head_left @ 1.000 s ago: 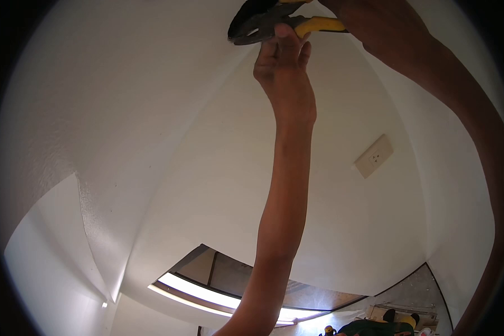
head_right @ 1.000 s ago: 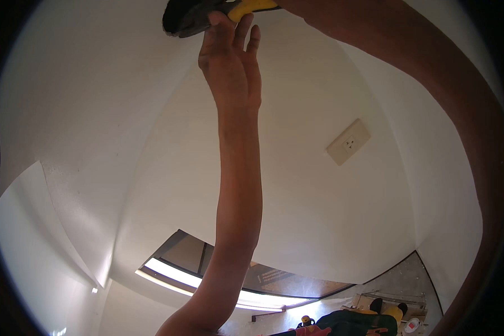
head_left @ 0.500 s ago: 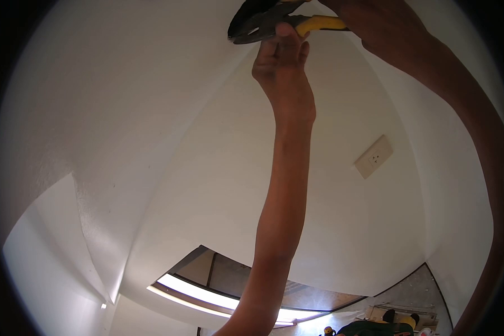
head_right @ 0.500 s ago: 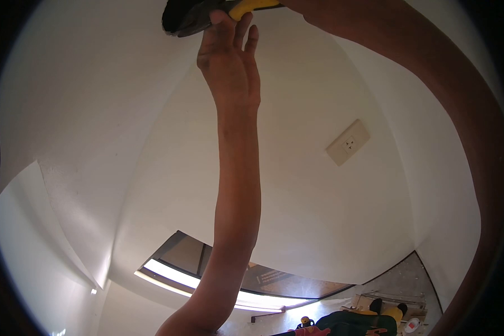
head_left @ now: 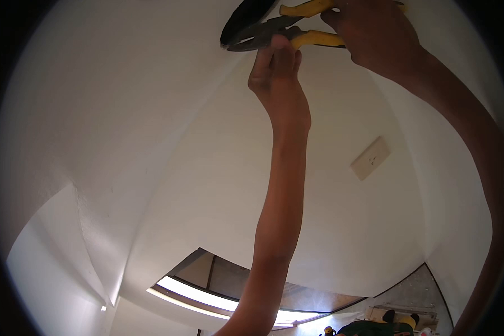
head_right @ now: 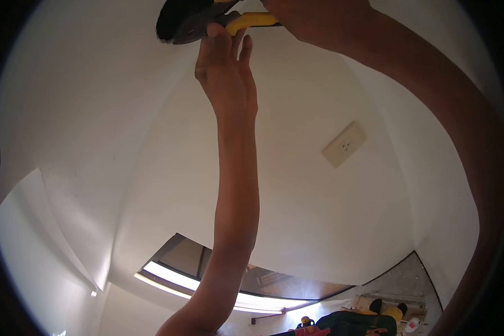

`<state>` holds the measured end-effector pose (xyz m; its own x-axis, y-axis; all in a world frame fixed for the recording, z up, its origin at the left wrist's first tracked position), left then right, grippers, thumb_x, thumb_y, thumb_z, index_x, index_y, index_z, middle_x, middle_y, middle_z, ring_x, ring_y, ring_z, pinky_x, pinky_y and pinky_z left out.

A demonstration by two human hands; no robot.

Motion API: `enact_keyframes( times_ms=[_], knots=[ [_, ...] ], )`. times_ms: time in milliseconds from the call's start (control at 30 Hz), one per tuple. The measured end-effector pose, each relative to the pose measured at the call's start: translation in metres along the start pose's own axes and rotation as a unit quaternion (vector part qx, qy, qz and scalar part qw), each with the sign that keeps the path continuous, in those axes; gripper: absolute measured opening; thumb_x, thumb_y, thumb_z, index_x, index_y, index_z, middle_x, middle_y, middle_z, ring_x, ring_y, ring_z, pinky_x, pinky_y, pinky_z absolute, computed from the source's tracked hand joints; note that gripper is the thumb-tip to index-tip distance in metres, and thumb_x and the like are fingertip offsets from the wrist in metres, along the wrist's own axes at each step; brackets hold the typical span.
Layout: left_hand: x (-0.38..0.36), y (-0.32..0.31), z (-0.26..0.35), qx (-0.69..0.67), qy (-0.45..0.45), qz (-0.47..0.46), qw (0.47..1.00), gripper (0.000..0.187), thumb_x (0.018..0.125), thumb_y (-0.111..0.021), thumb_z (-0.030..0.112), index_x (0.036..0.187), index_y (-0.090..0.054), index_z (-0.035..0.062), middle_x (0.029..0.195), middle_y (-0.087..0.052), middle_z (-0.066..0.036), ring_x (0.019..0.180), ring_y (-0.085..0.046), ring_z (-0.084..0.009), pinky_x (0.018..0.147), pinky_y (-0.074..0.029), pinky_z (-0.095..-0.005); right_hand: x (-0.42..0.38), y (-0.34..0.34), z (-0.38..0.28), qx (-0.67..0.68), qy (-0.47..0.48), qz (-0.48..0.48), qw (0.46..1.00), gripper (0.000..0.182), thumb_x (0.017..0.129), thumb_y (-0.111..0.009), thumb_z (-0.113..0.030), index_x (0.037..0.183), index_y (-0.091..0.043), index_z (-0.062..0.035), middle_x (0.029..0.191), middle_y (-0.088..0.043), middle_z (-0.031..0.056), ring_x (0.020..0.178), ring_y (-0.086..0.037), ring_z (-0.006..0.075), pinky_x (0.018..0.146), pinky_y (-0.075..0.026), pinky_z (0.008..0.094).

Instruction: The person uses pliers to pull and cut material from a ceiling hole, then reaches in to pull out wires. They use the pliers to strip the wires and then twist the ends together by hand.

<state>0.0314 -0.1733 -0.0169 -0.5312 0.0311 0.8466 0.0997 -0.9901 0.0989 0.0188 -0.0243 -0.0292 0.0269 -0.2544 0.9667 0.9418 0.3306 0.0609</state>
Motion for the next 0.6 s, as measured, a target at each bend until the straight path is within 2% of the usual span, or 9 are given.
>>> enact_keyframes(
  times_ms=[33, 400, 600],
  knots=[
    [0.0001, -0.0003, -0.0007, 0.013, 0.003, -0.016, 1.000, 0.020, 0.094, -0.052, 0.020, 0.107, -0.054, 0.0051, 0.113, -0.054, -0.005, 0.116, -0.047, -0.0239, 0.103, -0.030, -0.0434, 0.0003, 0.0016, -0.0006, -0.014, 0.003, 0.006, 1.000, 0.016, 0.076, -0.066, -0.017, 0.081, -0.071, -0.0034, 0.100, -0.052, 0.0106, 0.091, -0.048, 0.0213, 0.076, -0.038, 0.0365],
    [0.0037, 0.0004, 0.0018, 0.008, -0.005, -0.026, 1.000, 0.021, 0.095, -0.052, 0.024, 0.104, -0.057, 0.0057, 0.110, -0.057, -0.004, 0.112, -0.050, -0.0216, 0.103, -0.030, -0.0436, 0.0047, 0.0026, -0.0019, -0.096, 0.027, 0.051, 0.994, 0.019, 0.077, -0.065, -0.018, 0.089, -0.070, -0.0041, 0.105, -0.050, 0.0120, 0.096, -0.045, 0.0239, 0.077, -0.037, 0.0413],
    [0.0049, 0.0005, 0.0014, 0.013, -0.007, -0.029, 0.999, 0.019, 0.095, -0.052, 0.022, 0.103, -0.057, 0.0061, 0.108, -0.057, -0.003, 0.111, -0.050, -0.0211, 0.100, -0.031, -0.0427, 0.0062, -0.0008, 0.0022, -0.074, 0.022, 0.031, 0.997, 0.018, 0.079, -0.064, -0.018, 0.088, -0.069, -0.0038, 0.106, -0.050, 0.0117, 0.096, -0.045, 0.0234, 0.077, -0.036, 0.0413]
  ],
)
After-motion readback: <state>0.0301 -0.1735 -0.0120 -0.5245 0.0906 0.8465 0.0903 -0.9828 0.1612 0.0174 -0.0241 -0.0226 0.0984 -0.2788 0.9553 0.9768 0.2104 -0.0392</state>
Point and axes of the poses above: each hand's wrist, its own x-axis towards the middle knuckle, its own y-axis out of the back of the hand, z = x × y, the point moved 5 cm from there along x, towards the middle knuckle
